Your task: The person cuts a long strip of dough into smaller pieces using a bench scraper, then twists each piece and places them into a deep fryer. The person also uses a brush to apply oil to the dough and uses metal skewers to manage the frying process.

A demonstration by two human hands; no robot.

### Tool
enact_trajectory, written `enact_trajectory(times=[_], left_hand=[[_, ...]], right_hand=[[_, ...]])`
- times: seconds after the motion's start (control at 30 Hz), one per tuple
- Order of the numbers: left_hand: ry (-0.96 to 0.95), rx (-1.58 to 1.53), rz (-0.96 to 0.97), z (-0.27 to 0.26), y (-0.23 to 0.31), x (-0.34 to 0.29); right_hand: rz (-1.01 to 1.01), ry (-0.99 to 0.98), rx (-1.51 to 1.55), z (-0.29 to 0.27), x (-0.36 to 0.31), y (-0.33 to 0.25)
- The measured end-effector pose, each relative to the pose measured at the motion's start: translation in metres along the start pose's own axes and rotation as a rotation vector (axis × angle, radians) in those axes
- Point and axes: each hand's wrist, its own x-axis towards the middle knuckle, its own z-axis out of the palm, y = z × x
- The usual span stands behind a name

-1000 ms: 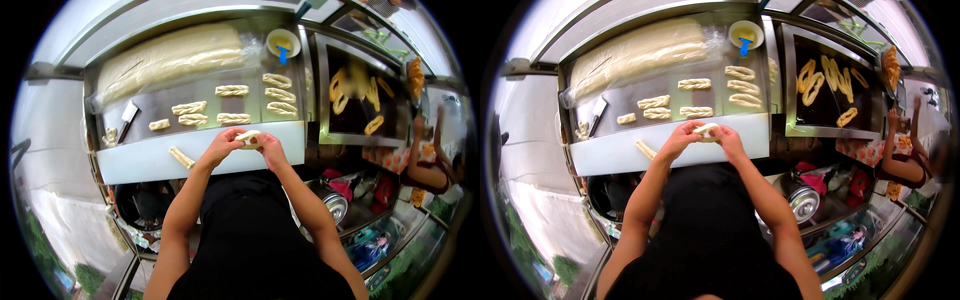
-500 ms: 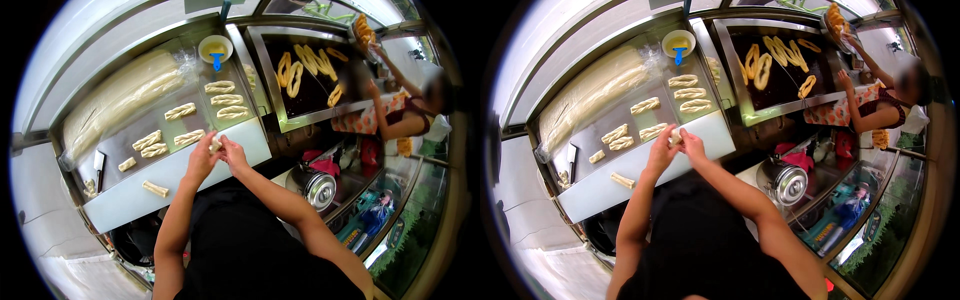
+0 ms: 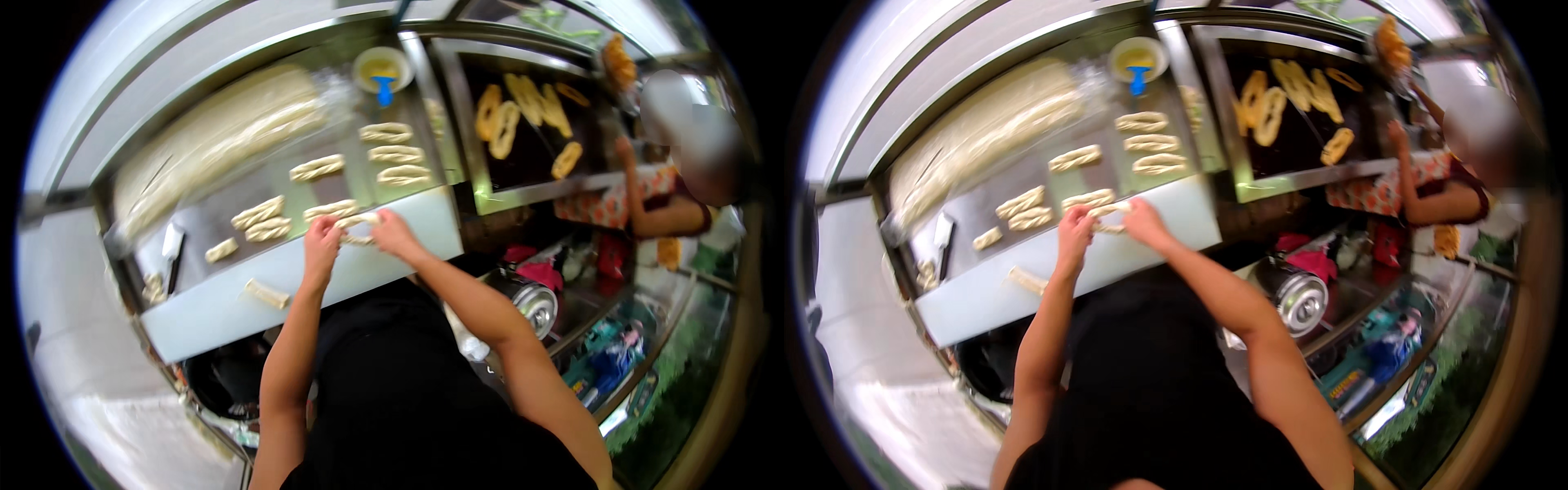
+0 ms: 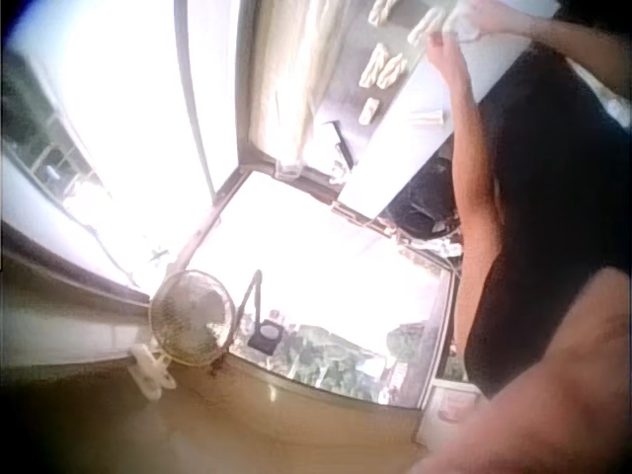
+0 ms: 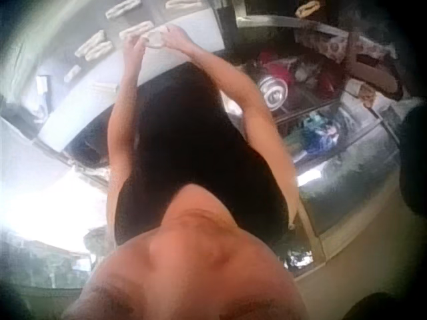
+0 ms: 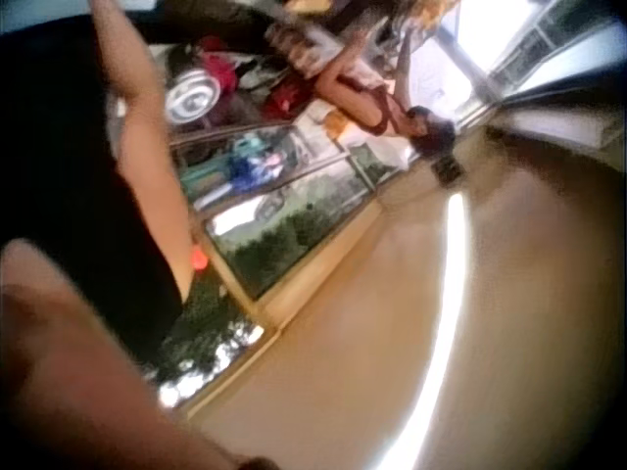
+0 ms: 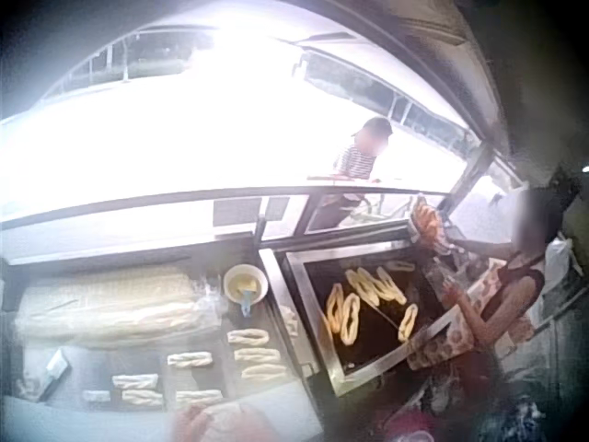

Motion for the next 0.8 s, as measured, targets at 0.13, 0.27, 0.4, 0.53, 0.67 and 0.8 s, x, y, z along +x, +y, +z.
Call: enact_trajectory(times=[0.13,0.27,0.4,0.53,0.67,0.8], left_hand=[[0.054,-0.281,-0.111,-0.03,0.025,0.018],[0.146,-0.121,-0.063,-0.059,0.032,0.042],[0.206,0.583,0.069,-0.115,0.032,0.021],[0.28,1.07,0.153,-0.201,0.007,-0.039],[0.109,1.087,0.041,-0.233,-0.027,-0.056],[0.074,1.01,0.028,-0.22,-0.028,-0.057]], right_hand=[[-0.029,-0.001,0.306,-0.009,0.022,-0.033],[-0.075,0.022,0.333,-0.007,0.054,-0.063],[-0.175,0.192,-0.018,-0.013,0.045,-0.063],[-0.237,0.148,0.093,-0.01,0.016,-0.015],[-0.302,0.063,-0.01,0.022,-0.018,0.01],[-0.334,-0.063,-0.075,0.046,-0.031,-0.012]])
